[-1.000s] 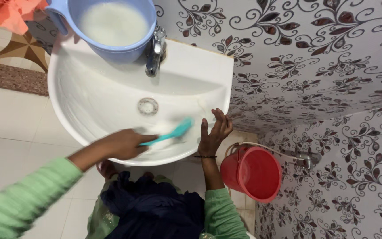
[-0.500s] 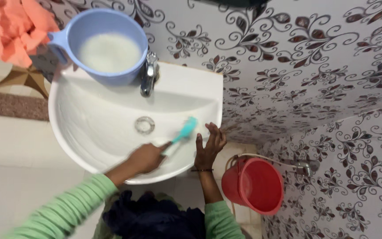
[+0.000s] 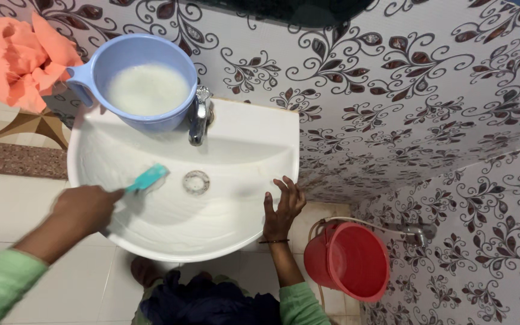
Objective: The person scrubs the interior of a white bathroom sink using a blue scrub brush. They repeatedly dip the brush into a blue bucket filled with soapy water and scrub the basin and drain area.
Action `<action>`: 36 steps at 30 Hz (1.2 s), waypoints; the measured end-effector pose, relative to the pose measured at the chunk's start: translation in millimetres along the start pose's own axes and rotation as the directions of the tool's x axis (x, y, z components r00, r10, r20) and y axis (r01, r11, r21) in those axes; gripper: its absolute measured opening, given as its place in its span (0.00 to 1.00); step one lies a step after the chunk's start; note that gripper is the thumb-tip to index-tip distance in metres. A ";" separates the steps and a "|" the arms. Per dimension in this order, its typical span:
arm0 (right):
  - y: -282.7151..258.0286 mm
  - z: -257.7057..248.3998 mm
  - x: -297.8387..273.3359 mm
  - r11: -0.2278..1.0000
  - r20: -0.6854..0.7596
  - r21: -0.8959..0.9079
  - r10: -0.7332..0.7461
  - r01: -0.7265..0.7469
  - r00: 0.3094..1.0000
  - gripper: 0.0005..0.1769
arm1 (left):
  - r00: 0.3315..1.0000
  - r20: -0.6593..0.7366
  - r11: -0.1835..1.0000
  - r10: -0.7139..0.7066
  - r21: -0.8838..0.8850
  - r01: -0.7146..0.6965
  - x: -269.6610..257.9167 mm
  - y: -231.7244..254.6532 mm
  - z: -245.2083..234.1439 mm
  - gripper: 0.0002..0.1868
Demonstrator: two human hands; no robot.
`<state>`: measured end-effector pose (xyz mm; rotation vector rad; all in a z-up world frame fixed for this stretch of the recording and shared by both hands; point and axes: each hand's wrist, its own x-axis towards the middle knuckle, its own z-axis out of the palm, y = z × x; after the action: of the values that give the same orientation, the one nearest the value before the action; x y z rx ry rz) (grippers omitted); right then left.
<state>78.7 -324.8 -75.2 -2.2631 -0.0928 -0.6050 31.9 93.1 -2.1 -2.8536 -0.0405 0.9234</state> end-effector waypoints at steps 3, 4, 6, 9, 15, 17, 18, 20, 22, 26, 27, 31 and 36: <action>1.4 0.2 -1.1 1.000 -0.015 0.004 -0.014 0.014 1.000 0.22 | 0.966 -0.194 0.919 0.172 -0.322 -0.228 21.6 77.9 16.2 0.25; 1.3 0.7 -0.1 1.000 -0.019 0.006 -0.018 0.018 1.000 0.23 | 0.901 -0.265 0.800 0.344 -0.419 -0.429 20.0 117.1 14.2 0.28; 1.6 0.1 1.0 1.000 -0.001 0.003 -0.012 0.012 1.000 0.23 | 0.869 -0.268 0.719 0.415 -0.488 -0.494 -0.8 180.3 -5.1 0.29; 2.8 -0.3 0.6 1.000 0.007 -0.013 -0.013 0.013 1.000 0.23 | 0.907 -0.110 0.723 0.406 -0.569 -0.392 -30.0 185.3 -40.6 0.29; 0.9 -0.5 0.0 1.000 0.000 0.009 0.019 -0.019 1.000 0.28 | 0.976 -0.058 0.960 0.212 -0.176 -0.219 -38.8 86.4 -3.5 0.28; 0.6 -0.4 1.2 1.000 0.007 0.014 0.021 -0.021 1.000 0.29 | 0.997 0.014 0.996 0.076 -0.040 -0.075 -37.5 42.9 -4.0 0.26; 0.6 -0.3 2.9 1.000 0.006 0.005 0.010 -0.010 1.000 0.30 | 0.998 0.057 0.998 0.028 0.049 -0.031 -38.4 23.0 -9.7 0.30; 0.6 -2.6 -0.1 1.000 0.005 0.000 -0.001 0.001 1.000 0.31 | 0.993 0.102 0.998 0.057 0.030 -0.060 -37.2 14.8 -15.1 0.30; -1.0 -2.5 0.8 1.000 -0.011 0.019 -0.010 0.010 1.000 0.32 | 0.976 0.146 0.985 0.161 -0.078 -0.151 -30.7 30.6 -16.8 0.28; -3.7 -3.0 3.0 1.000 -0.015 0.027 -0.002 0.003 1.000 0.33 | 0.864 -0.012 0.809 0.503 -0.344 -0.476 -16.5 126.4 -19.0 0.28; -3.8 -3.6 2.4 0.999 -0.016 0.038 0.001 0.000 1.000 0.33 | 0.874 -0.068 0.799 0.481 -0.377 -0.469 -10.8 151.6 -25.0 0.29; -3.1 -3.1 1.8 0.999 -0.011 0.045 0.020 -0.020 1.000 0.34 | 0.908 -0.238 0.813 0.345 -0.408 -0.416 12.6 200.0 -37.8 0.30; 3.4 0.4 0.6 1.000 -0.027 0.000 0.004 -0.004 1.000 0.34 | 0.895 -0.327 0.888 0.303 -0.245 -0.390 29.0 191.5 -15.9 0.36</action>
<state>80.3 -326.9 -77.4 -2.2540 -0.0747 -0.6331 61.3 -96.5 -33.6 -3.3278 0.4154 0.5898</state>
